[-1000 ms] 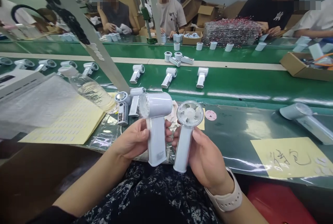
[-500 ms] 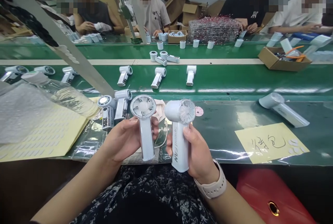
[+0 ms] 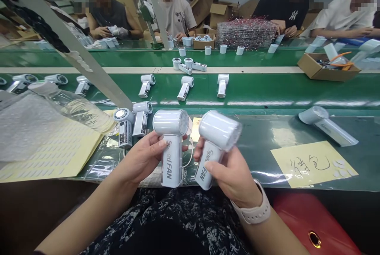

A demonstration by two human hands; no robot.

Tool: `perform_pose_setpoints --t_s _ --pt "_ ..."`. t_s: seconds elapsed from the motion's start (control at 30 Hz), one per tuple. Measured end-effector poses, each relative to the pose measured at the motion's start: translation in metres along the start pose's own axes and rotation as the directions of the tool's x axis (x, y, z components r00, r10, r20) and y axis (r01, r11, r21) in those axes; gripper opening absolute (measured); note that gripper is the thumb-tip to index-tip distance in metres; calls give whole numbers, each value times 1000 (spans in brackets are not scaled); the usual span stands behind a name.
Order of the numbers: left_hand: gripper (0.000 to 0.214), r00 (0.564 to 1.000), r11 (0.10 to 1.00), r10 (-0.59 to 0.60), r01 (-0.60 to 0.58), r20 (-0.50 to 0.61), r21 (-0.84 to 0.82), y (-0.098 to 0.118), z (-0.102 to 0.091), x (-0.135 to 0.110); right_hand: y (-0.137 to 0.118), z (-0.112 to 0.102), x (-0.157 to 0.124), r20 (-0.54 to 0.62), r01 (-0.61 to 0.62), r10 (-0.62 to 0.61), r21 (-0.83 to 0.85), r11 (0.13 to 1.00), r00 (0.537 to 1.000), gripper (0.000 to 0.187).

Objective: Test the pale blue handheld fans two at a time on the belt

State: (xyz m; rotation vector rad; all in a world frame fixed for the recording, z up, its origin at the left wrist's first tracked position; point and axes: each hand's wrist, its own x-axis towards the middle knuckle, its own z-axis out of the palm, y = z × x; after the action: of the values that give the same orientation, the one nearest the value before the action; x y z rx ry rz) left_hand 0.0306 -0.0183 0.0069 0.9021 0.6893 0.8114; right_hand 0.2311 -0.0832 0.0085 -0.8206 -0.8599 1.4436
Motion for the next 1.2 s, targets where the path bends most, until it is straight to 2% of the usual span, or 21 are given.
perform_pose_setpoints --t_s 0.07,0.1,0.13,0.2,0.27,0.3,0.37,0.47,0.57,0.67,0.77,0.97,1.07,1.2 --pt "48 1000 1000 16 -16 8 8 0 0 0 1 -5 -2 -79 193 -202 -104 976 976 34" --pt "49 1000 1000 23 -23 5 10 0 0 0 5 -9 -2 -132 251 -277 -182 951 952 39" --pt "50 1000 1000 28 -28 1 11 0 1 0 12 -15 1 -181 254 -306 -263 931 934 44" --pt "53 1000 1000 27 -27 -2 7 0 2 -1 29 -30 9 -257 139 -247 -375 917 934 45" --pt "54 1000 1000 22 -22 0 4 -1 2 -2 44 -45 18 -293 10 -136 -396 918 947 35" --pt "54 1000 1000 19 -19 2 6 -1 2 -2 49 -50 21 -298 -18 -109 -393 919 948 31" --pt "54 1000 1000 19 -19 4 10 -2 2 -3 50 -54 24 -291 -31 -71 -330 943 954 28" --pt "55 999 999 38 -38 14 7 -2 2 -2 40 -45 18 -184 -89 74 -72 993 980 30" --pt "54 998 999 47 -48 31 23 -3 2 1 29 -28 11 -38 -166 172 134 977 984 30" --pt "56 998 998 40 -42 53 37 -4 3 3 25 -17 7 5 -218 222 211 953 975 35" --pt "57 997 998 44 -46 57 40 -6 3 3 23 -13 5 15 -243 248 262 934 969 36" --pt "61 999 999 26 -27 19 42 -6 4 0 21 -9 1 38 -214 212 289 933 976 32" --pt "62 1000 999 16 -16 14 44 -6 5 0 22 -8 -1 11 -189 194 286 939 981 29" --pt "59 999 998 24 -26 25 49 -8 5 -1 27 -12 0 -61 -129 144 197 972 988 28"
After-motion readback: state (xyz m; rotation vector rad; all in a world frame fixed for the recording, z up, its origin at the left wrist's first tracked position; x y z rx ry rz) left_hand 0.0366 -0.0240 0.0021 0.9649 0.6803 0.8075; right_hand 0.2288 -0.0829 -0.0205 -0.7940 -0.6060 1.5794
